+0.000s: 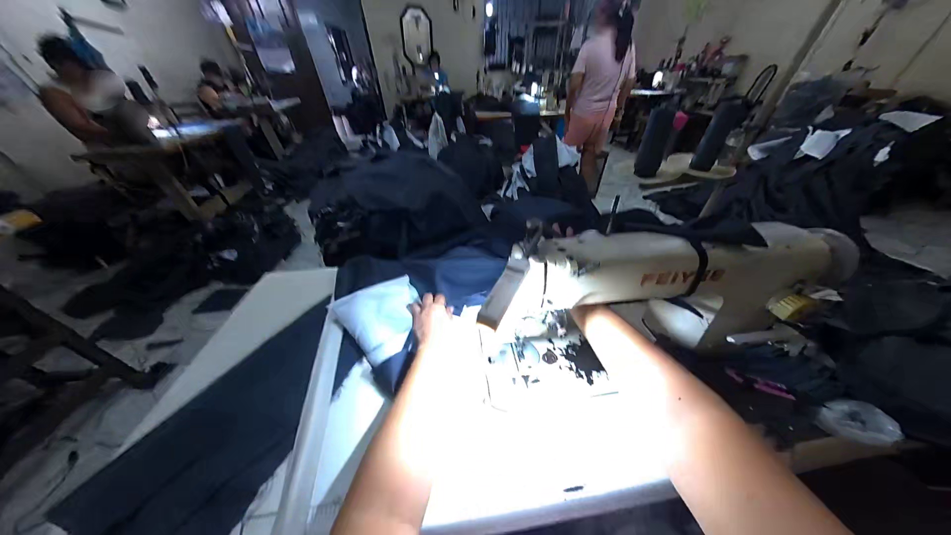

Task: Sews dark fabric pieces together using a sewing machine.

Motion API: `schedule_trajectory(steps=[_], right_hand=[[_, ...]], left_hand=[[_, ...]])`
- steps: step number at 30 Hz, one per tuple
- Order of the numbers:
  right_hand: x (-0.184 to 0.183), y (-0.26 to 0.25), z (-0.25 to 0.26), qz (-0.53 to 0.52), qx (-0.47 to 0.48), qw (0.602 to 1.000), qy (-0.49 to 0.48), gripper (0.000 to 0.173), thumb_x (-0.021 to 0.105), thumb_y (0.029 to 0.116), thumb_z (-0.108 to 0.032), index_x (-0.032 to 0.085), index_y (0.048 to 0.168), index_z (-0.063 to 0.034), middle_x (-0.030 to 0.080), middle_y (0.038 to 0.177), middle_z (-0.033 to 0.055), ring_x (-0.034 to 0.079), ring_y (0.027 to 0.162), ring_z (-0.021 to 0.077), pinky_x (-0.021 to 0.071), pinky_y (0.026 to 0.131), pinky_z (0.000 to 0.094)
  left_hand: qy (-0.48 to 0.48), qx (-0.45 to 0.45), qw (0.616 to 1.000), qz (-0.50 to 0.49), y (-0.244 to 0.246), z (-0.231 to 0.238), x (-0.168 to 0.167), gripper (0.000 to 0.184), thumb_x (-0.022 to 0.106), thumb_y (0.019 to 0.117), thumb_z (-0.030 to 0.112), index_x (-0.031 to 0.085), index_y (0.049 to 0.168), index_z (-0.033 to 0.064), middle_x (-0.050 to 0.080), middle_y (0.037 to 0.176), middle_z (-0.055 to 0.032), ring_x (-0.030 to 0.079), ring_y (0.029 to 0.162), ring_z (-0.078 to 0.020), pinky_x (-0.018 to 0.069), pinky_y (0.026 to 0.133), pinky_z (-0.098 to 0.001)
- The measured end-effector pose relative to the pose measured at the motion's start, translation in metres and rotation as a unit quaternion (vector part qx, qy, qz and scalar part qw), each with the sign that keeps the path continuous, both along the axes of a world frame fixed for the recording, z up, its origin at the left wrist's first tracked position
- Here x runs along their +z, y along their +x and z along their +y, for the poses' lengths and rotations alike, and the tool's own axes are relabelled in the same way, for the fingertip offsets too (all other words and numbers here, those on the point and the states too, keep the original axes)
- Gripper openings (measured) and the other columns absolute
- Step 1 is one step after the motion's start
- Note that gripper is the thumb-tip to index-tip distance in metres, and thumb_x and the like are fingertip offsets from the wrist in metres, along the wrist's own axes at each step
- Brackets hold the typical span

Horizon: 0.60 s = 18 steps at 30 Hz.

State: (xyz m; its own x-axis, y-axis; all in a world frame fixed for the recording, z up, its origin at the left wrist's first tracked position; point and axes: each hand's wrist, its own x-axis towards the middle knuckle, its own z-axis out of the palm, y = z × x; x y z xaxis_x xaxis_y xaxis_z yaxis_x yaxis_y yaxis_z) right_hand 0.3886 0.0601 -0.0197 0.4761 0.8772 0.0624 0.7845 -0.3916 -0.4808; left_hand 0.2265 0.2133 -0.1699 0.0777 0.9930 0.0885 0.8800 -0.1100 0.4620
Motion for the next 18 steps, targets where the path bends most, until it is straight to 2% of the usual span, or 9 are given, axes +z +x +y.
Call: schedule_trajectory(steps=[1,2,4,6,8,11,13,16,18], right_hand=[[-0.046,0.028,0.018,0.016,0.02,1.0,0.004,0.038,0.047,0.1071,-0.008,0.052,0.14,0.0119,0.052,0.147,0.0286,0.047,0.142,0.0351,0.0345,0.119,0.0454],[-0.072,0.043,0.028,0.032,0.039,0.998,-0.028,0.04,0.045,0.1082,-0.009,0.05,0.141,0.0133,0.05,0.148,0.0311,0.044,0.144,0.0392,0.0316,0.121,0.0493],[-0.074,0.046,0.032,0.049,0.088,0.984,-0.145,0.044,0.037,0.1107,-0.009,0.04,0.148,0.0143,0.04,0.156,0.0308,0.035,0.15,0.0372,0.0253,0.123,0.0453],[-0.089,0.051,0.041,0.058,0.11,0.98,-0.154,0.042,0.037,0.1108,-0.008,0.042,0.146,0.0143,0.044,0.153,0.0307,0.04,0.147,0.0363,0.0286,0.121,0.0439],[-0.111,0.06,0.05,0.019,0.138,0.977,-0.159,0.041,0.038,0.1105,-0.009,0.046,0.143,0.0143,0.048,0.149,0.0322,0.045,0.143,0.0407,0.0334,0.119,0.0495],[-0.115,0.063,0.06,-0.076,0.168,0.959,-0.215,0.042,0.04,0.1101,-0.009,0.044,0.145,0.0144,0.046,0.151,0.0328,0.043,0.144,0.0427,0.0334,0.119,0.0512],[-0.111,0.058,0.054,-0.099,0.164,0.958,-0.214,0.043,0.036,0.1102,-0.007,0.042,0.146,0.0146,0.043,0.153,0.0323,0.04,0.147,0.0407,0.0304,0.121,0.0485],[-0.106,0.056,0.051,0.039,0.144,0.981,-0.122,0.041,0.038,0.1099,-0.006,0.043,0.145,0.0147,0.045,0.153,0.0298,0.041,0.147,0.0329,0.0278,0.121,0.0395],[-0.101,0.054,0.051,0.1,0.136,0.981,-0.095,0.04,0.041,0.1093,-0.006,0.044,0.144,0.0148,0.046,0.152,0.0294,0.042,0.145,0.0315,0.028,0.121,0.0382]], left_hand=[[0.031,-0.001,0.999,-0.009,0.0,0.006,-0.007,0.038,0.056,0.1053,0.026,0.063,0.137,0.0064,0.054,0.148,-0.0202,0.041,0.144,-0.043,0.0359,0.117,-0.0548],[0.056,-0.004,0.998,-0.014,0.0,0.007,-0.007,0.034,0.057,0.1051,0.025,0.066,0.132,0.005,0.057,0.144,-0.0196,0.042,0.143,-0.0407,0.0348,0.118,-0.0522],[0.115,-0.011,0.993,-0.033,-0.001,0.006,-0.007,0.031,0.057,0.1049,0.022,0.069,0.124,0.0016,0.062,0.137,-0.0195,0.045,0.141,-0.0389,0.0345,0.119,-0.0491],[0.172,-0.019,0.983,-0.064,-0.001,0.006,-0.01,0.028,0.058,0.1036,0.019,0.071,0.118,-0.0019,0.066,0.13,-0.0216,0.049,0.137,-0.0404,0.0337,0.119,-0.0483],[0.2,-0.032,0.975,-0.088,-0.001,0.009,-0.014,0.027,0.06,0.1026,0.017,0.071,0.115,-0.0043,0.067,0.126,-0.0237,0.052,0.135,-0.0424,0.0326,0.12,-0.0489],[0.225,-0.034,0.969,-0.099,-0.001,0.009,-0.014,0.026,0.06,0.1019,0.015,0.072,0.113,-0.0048,0.069,0.123,-0.0242,0.054,0.132,-0.043,0.0339,0.119,-0.0494],[0.266,-0.031,0.957,-0.111,0.001,0.012,-0.019,0.024,0.062,0.1004,0.014,0.073,0.108,-0.0056,0.07,0.116,-0.0242,0.058,0.126,-0.0434,0.0376,0.116,-0.0507],[0.308,-0.035,0.942,-0.129,0.003,0.015,-0.023,0.022,0.063,0.0989,0.012,0.073,0.105,-0.0063,0.071,0.111,-0.0241,0.061,0.121,-0.0431,0.0402,0.113,-0.0508],[0.321,-0.035,0.936,-0.138,0.003,0.013,-0.023,0.021,0.063,0.0982,0.011,0.073,0.104,-0.0068,0.072,0.109,-0.0243,0.062,0.119,-0.0433,0.0409,0.112,-0.0514]])
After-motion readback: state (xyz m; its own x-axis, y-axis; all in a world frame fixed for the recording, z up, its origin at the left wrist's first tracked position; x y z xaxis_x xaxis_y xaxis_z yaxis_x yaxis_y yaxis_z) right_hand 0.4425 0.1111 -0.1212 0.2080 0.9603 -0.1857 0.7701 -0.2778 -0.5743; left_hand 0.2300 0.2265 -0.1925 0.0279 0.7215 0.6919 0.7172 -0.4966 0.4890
